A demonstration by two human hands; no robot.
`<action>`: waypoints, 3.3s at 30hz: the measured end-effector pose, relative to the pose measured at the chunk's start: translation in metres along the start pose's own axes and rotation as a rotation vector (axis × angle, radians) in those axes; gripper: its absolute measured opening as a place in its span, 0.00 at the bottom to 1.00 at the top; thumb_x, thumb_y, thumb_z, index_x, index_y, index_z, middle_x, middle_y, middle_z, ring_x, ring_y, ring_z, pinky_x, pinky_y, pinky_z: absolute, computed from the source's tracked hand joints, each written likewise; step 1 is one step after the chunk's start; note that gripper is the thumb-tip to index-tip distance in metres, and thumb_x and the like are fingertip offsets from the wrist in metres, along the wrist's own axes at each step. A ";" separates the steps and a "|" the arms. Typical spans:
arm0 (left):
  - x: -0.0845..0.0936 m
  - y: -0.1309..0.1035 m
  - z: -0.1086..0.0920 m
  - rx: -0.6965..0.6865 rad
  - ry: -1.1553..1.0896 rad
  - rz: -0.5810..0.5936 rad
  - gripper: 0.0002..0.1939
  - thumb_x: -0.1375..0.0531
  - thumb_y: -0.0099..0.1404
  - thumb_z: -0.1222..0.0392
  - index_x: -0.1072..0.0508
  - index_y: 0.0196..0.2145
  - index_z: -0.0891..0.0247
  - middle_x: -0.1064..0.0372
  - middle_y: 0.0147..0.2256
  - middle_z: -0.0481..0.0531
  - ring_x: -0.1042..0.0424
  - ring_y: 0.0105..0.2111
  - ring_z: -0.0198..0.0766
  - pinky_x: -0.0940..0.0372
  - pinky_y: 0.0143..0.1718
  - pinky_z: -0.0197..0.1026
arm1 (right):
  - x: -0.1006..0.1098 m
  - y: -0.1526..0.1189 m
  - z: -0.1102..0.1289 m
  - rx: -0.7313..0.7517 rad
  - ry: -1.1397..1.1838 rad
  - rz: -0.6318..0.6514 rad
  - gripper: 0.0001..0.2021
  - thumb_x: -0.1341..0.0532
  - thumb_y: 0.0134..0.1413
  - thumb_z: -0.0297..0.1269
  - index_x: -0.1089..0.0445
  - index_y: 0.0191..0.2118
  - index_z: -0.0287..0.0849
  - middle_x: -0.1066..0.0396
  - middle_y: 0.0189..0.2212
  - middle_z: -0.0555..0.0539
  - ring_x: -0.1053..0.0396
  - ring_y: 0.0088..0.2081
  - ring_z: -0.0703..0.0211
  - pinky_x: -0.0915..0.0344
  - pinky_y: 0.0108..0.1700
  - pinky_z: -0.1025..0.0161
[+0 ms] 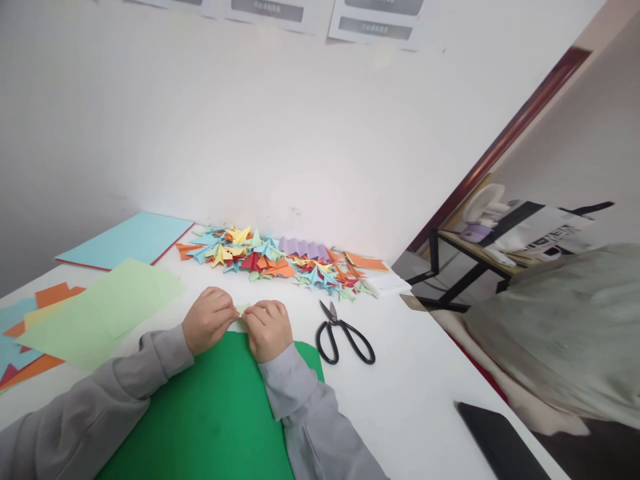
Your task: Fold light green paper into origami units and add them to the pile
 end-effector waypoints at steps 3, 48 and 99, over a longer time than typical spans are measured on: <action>0.000 0.000 0.000 0.031 0.005 -0.030 0.09 0.50 0.59 0.65 0.34 0.23 0.64 0.40 0.22 0.50 0.42 0.27 0.36 0.46 0.31 0.42 | 0.001 0.000 0.000 -0.009 -0.019 0.017 0.07 0.47 0.47 0.24 0.34 0.30 0.41 0.29 0.29 0.49 0.38 0.34 0.59 0.46 0.37 0.59; 0.001 -0.003 0.003 0.129 -0.032 -0.031 0.04 0.48 0.56 0.66 0.36 0.25 0.65 0.39 0.27 0.53 0.42 0.30 0.38 0.46 0.31 0.42 | 0.004 -0.001 -0.003 -0.166 -0.006 -0.069 0.05 0.46 0.49 0.26 0.35 0.31 0.40 0.30 0.32 0.45 0.38 0.35 0.57 0.42 0.37 0.59; 0.000 -0.001 0.013 0.693 -0.555 -0.370 0.04 0.47 0.57 0.62 0.36 0.28 0.64 0.40 0.29 0.51 0.37 0.31 0.34 0.39 0.28 0.36 | -0.001 -0.007 -0.013 -0.417 0.198 -0.080 0.14 0.46 0.50 0.34 0.41 0.44 0.38 0.35 0.38 0.40 0.39 0.42 0.53 0.39 0.41 0.53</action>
Point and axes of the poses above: each hand's wrist, its own y-axis towards the middle knuckle, its own x-axis out of the back of the hand, z = x × y, the point moved 1 cm from there along y, towards the middle knuckle
